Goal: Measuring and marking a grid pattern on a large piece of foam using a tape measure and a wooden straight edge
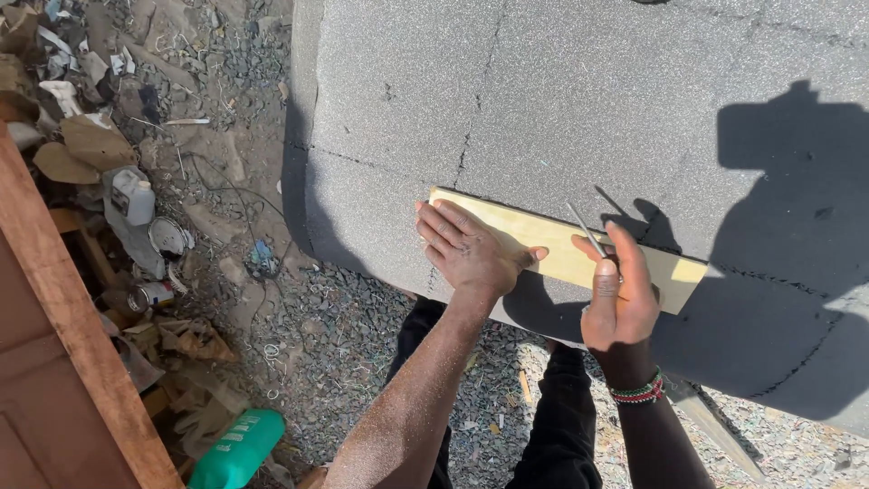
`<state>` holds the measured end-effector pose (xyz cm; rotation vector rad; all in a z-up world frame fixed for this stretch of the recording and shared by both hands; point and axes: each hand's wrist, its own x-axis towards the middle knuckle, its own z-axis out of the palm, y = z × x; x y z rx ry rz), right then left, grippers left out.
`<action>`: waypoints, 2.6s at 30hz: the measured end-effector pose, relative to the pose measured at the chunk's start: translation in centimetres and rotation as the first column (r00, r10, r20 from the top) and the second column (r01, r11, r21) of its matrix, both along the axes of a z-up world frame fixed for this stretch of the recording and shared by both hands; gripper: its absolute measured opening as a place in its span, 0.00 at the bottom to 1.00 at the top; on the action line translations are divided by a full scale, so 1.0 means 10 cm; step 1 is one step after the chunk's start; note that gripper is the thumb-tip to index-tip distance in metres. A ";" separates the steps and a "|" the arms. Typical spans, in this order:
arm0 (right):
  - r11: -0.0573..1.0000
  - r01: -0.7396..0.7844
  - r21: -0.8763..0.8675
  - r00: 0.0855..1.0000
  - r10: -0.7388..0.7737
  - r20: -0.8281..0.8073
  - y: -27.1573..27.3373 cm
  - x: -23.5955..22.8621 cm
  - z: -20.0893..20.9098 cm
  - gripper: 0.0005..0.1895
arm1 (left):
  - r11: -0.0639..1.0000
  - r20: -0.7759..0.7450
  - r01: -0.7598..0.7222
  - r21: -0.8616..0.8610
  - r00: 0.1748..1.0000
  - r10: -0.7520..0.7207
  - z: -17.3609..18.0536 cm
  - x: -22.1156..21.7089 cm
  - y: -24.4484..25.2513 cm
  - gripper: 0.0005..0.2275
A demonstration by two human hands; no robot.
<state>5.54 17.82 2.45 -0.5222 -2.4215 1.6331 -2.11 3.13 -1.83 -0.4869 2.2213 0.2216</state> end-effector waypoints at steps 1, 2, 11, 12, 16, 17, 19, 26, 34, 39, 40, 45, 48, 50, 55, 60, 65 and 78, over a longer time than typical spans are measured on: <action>0.994 -0.106 0.015 0.994 0.105 0.032 -0.05 -0.11 -0.03 0.20 | 1.000 0.032 0.002 0.001 0.999 -0.002 -0.05 0.01 -0.01 0.81; 0.977 -0.211 0.026 0.976 0.209 0.066 -0.10 -0.22 -0.05 0.18 | 1.000 0.064 0.004 0.003 0.998 -0.004 -0.10 0.02 -0.01 0.82; 0.861 -0.439 0.257 0.887 0.460 -0.024 -0.61 -0.85 -0.80 0.08 | 0.996 -0.035 -0.069 0.060 0.997 0.071 -0.38 0.15 -0.04 0.56; 0.857 -0.446 0.257 0.883 0.468 -0.026 -0.69 -0.91 -0.79 0.08 | 0.995 -0.037 -0.078 0.059 0.996 0.080 -0.54 0.22 -0.07 0.56; 0.825 -0.510 0.244 0.842 0.536 -0.055 -0.98 -1.11 -0.83 0.07 | 0.998 -0.072 -0.064 0.008 0.995 0.065 -0.89 0.31 -0.10 0.42; 0.799 -0.529 0.287 0.818 0.569 -0.078 -1.05 -1.14 -0.86 0.06 | 0.995 -0.086 -0.098 -0.011 0.992 0.097 -0.90 0.30 -0.09 0.35; 0.802 -0.517 0.298 0.820 0.564 -0.095 -1.09 -1.16 -0.89 0.06 | 0.996 -0.071 -0.088 -0.023 0.994 0.086 -0.91 0.30 -0.09 0.36; 0.908 -0.404 0.113 0.911 0.411 -0.043 -0.47 -1.06 -0.52 0.05 | 0.992 0.080 -0.084 0.099 0.994 0.076 0.09 -0.07 0.00 0.55; 0.831 -0.393 0.393 0.913 0.300 0.277 1.04 -0.33 -0.15 0.02 | 0.987 0.208 -0.095 0.130 0.976 0.067 0.38 -0.26 -0.01 0.71; 0.693 -0.443 0.570 0.894 0.291 0.341 1.41 -0.07 -0.36 0.06 | 0.989 0.183 -0.064 0.134 0.982 0.039 0.34 -0.21 -0.03 0.70; 0.689 -0.458 0.562 0.884 0.286 0.370 1.40 -0.06 -0.41 0.05 | 0.989 0.179 -0.065 0.132 0.983 0.041 0.35 -0.22 -0.03 0.73; 0.604 -0.511 0.612 0.850 0.248 0.465 1.37 0.02 -0.57 0.06 | 0.992 0.176 -0.061 0.112 0.984 0.041 0.31 -0.20 -0.03 0.75; 0.554 -0.504 0.663 0.849 0.180 0.496 1.33 0.02 -0.60 0.11 | 0.991 0.162 -0.052 0.123 0.986 0.031 0.26 -0.19 -0.03 0.75; 0.542 -0.560 0.627 0.807 0.185 0.561 1.31 0.02 -0.69 0.11 | 0.990 0.150 -0.046 0.130 0.988 0.026 0.21 -0.16 -0.04 0.75; 0.561 -0.599 0.571 0.782 0.258 0.568 0.87 -0.12 -0.67 0.16 | 0.986 0.164 -0.077 0.149 0.985 0.052 0.17 -0.15 -0.05 0.75; 0.603 -0.553 0.575 0.831 0.355 0.428 0.21 -0.46 -0.59 0.14 | 0.989 0.153 -0.086 0.123 0.986 0.067 0.01 -0.11 -0.02 0.78; 0.617 -0.577 0.535 0.814 0.486 0.317 -0.51 -0.93 -0.76 0.17 | 0.982 0.076 -0.140 0.129 0.989 0.130 -0.36 0.00 -0.03 0.53; 0.816 -0.549 0.180 0.823 0.566 -0.056 -1.32 -1.43 -0.28 0.14 | 0.984 0.078 -0.154 0.093 0.986 0.147 -0.63 0.10 0.05 0.47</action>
